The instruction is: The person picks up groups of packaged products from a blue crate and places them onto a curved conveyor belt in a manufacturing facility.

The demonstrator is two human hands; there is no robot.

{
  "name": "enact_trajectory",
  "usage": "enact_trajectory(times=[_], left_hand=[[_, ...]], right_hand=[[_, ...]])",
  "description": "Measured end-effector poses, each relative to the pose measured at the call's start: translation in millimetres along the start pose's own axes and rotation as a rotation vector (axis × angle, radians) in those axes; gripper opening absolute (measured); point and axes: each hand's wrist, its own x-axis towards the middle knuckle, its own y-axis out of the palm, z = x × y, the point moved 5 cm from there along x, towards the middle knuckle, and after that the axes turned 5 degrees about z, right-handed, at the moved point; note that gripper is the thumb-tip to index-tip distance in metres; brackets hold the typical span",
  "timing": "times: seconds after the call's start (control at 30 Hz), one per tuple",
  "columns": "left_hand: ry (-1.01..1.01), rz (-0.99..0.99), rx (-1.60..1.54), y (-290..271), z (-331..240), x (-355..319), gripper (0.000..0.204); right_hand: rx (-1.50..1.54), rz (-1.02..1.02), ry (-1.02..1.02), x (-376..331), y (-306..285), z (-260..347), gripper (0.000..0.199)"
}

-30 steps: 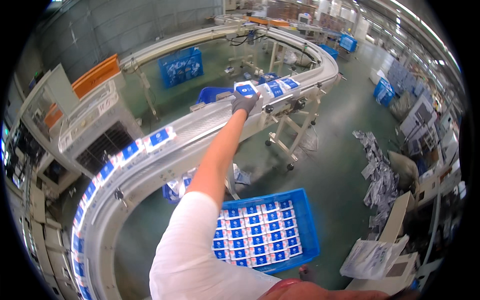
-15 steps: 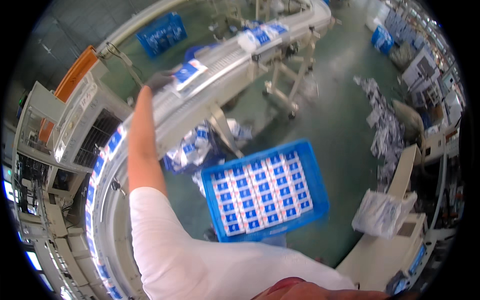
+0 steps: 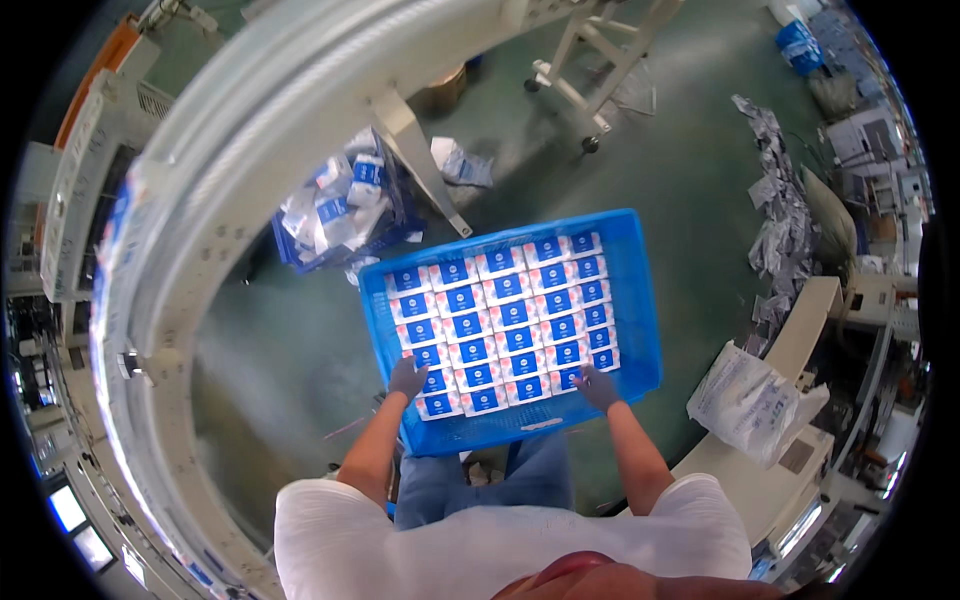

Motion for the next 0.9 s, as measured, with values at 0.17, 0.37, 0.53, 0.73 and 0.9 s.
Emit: enact_trajectory(times=[0.17, 0.37, 0.53, 0.73, 0.9], left_hand=[[-0.261, -0.235, -0.133, 38, 36, 77, 0.055], [-0.552, -0.452, 0.028, 69, 31, 121, 0.061], [-0.703, -0.510, -0.113, 74, 34, 121, 0.072], [-0.427, -0.255, -0.300, 82, 59, 114, 0.080], [-0.300, -0.071, -0.909, 71, 80, 136, 0.074]], right_hand=[[0.002, -0.172, 0.069, 149, -8, -58, 0.055], [0.247, -0.161, 0.221, 242, -14, -94, 0.077], [0.372, -0.089, 0.206, 245, -8, -69, 0.066], [0.446, -0.056, 0.196, 254, -6, -108, 0.065], [0.446, -0.043, 0.009, 260, 5, -66, 0.063]])
